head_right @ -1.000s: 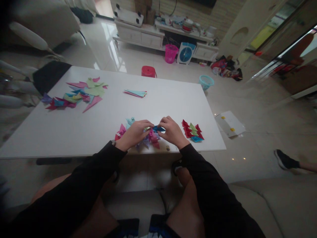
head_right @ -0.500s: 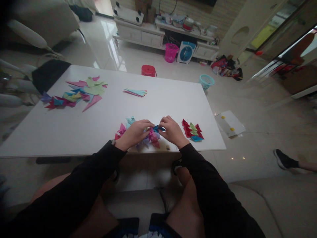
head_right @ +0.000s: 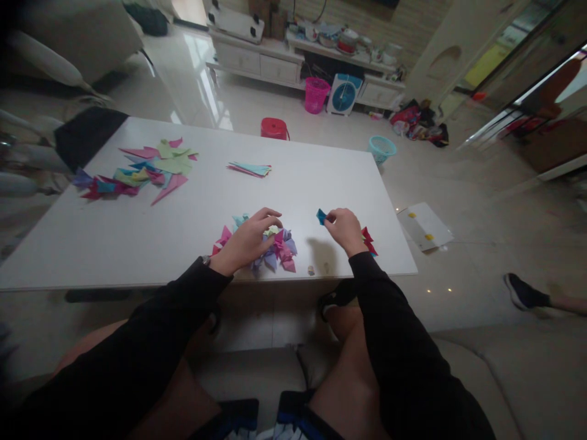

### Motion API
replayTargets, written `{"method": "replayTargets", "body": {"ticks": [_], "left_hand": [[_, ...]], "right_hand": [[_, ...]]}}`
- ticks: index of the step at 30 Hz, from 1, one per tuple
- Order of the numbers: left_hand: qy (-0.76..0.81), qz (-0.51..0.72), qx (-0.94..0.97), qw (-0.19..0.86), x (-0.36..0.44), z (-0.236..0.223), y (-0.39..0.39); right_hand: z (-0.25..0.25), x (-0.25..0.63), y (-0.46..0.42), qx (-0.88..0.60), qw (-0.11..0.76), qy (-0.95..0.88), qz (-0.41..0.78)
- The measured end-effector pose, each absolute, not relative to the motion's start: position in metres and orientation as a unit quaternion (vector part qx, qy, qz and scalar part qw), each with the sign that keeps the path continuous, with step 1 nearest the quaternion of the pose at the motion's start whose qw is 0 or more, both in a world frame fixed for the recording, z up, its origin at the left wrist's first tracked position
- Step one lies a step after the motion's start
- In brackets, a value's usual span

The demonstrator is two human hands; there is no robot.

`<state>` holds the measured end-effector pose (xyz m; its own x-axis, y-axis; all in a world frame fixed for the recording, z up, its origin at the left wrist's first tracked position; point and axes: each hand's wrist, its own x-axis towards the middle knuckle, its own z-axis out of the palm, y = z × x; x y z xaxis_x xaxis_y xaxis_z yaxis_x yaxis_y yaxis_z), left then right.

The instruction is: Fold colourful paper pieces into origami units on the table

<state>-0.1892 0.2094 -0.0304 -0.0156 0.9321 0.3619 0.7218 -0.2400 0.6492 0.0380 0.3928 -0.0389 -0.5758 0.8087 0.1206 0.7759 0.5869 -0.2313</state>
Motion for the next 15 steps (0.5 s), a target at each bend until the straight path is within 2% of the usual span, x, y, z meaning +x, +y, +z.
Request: {"method": "replayTargets", "body": {"ticks": [5,15], "left_hand": [[0.597,0.38,0.693,0.14,-0.19,-0.032,0.209],[0.598,0.373,0.695,0.14,-0.191,-0.033,0.209]], "right_hand": [[-0.049,0.058,0.416,-0.588,0.016,-0.805,0.078],[-0.075,0.065,0.427,-0.644,-0.062,-0.759,0.077]]}}
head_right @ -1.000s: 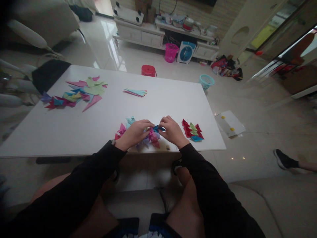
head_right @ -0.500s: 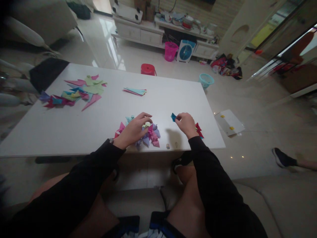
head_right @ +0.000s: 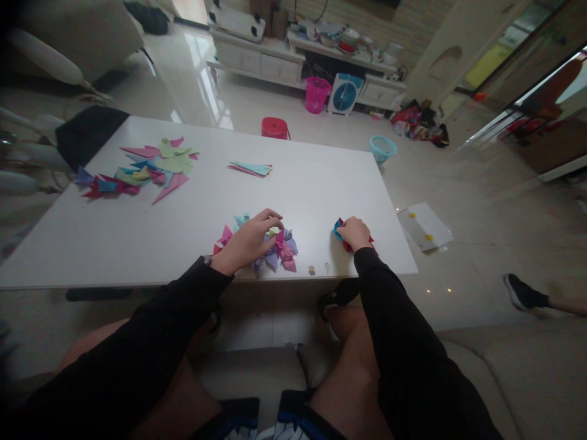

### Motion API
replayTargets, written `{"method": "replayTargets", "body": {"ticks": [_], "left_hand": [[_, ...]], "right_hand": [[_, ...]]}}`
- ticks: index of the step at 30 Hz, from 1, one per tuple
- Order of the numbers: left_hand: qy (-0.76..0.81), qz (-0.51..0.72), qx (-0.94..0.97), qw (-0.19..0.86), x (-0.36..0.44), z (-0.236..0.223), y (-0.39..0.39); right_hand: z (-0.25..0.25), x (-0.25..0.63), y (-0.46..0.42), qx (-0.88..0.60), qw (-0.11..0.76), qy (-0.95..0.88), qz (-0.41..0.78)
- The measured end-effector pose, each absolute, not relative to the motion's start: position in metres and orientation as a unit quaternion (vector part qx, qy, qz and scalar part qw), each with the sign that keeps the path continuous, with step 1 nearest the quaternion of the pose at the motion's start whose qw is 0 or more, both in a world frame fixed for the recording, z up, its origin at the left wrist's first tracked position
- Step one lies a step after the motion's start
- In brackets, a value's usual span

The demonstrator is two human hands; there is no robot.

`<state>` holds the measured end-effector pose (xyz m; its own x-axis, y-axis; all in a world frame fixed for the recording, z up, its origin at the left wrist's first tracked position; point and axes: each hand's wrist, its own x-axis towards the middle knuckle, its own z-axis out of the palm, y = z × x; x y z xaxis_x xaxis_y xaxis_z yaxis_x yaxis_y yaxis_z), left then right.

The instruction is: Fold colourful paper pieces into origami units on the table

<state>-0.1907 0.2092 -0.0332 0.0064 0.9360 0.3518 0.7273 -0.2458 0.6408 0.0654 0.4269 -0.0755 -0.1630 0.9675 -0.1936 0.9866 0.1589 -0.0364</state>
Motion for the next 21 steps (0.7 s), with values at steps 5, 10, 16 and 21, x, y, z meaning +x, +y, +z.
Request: {"method": "replayTargets", "body": {"ticks": [5,10,16,21], "left_hand": [[0.595,0.371,0.698,0.145,-0.191,-0.033,0.209],[0.597,0.37,0.696,0.151,-0.19,-0.033,0.209],[0.606,0.358,0.693,0.159,-0.19,-0.029,0.207],[0.638,0.343,0.674,0.144,-0.198,-0.027,0.207]], "right_hand": [[-0.083,0.069,0.427,0.634,0.072,0.766,-0.078],[-0.087,0.071,0.427,0.642,0.076,0.758,-0.084],[-0.086,0.072,0.428,0.634,0.076,0.767,-0.064],[-0.08,0.066,0.427,0.621,0.071,0.779,-0.061]]}}
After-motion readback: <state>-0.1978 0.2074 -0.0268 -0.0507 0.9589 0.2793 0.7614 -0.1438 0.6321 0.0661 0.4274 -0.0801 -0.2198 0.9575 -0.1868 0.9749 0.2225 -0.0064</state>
